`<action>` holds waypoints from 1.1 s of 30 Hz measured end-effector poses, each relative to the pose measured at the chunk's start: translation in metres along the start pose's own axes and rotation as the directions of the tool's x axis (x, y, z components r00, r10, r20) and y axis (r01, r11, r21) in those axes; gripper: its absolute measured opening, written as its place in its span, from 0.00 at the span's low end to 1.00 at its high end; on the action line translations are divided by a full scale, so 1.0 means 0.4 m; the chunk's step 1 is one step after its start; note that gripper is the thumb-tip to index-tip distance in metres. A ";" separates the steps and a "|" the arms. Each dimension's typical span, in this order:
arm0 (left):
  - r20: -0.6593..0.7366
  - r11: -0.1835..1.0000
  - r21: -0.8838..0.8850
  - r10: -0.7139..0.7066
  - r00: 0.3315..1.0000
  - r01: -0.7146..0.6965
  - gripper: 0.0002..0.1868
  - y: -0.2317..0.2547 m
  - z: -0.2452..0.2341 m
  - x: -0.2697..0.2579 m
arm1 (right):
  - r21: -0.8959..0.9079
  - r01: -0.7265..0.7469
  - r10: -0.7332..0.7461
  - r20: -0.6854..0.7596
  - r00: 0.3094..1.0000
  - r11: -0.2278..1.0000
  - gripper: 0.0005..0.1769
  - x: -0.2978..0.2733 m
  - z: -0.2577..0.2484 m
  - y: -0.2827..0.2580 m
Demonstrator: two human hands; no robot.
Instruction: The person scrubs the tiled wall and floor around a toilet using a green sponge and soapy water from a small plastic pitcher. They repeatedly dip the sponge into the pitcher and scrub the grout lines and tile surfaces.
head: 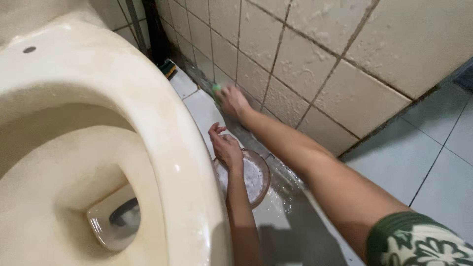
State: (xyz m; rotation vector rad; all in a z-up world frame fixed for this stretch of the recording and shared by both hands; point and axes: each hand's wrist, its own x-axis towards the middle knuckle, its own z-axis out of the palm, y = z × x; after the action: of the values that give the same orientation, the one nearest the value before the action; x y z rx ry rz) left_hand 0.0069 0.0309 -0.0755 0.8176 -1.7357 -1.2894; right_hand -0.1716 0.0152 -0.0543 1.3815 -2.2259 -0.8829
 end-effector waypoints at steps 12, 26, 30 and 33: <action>0.215 0.971 -0.111 -0.186 0.959 0.213 0.12 0.085 0.003 -0.021 | 0.088 -0.133 0.149 -0.206 0.967 0.987 0.35 -0.146 -0.233 0.239; -0.046 0.960 -0.142 0.236 0.971 -0.240 0.18 0.439 -0.020 -0.032 | 0.096 -0.328 0.342 -0.260 0.903 0.940 0.36 -0.510 -0.644 0.424; 0.102 0.993 -0.095 0.078 0.992 -0.069 0.20 0.489 0.002 -0.048 | -0.151 -0.395 0.327 -0.343 0.880 0.906 0.39 -0.511 -0.774 0.526; 0.088 0.993 -0.117 0.002 0.996 0.008 0.20 0.558 0.000 -0.066 | 0.006 -0.224 0.223 0.058 0.973 0.975 0.23 -0.585 -0.695 0.386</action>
State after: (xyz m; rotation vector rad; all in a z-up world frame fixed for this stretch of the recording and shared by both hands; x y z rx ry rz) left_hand 0.0117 0.1136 0.1335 0.7053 -1.7098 -1.4341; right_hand -0.0004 0.1873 0.2575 1.0948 -2.3766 -0.8393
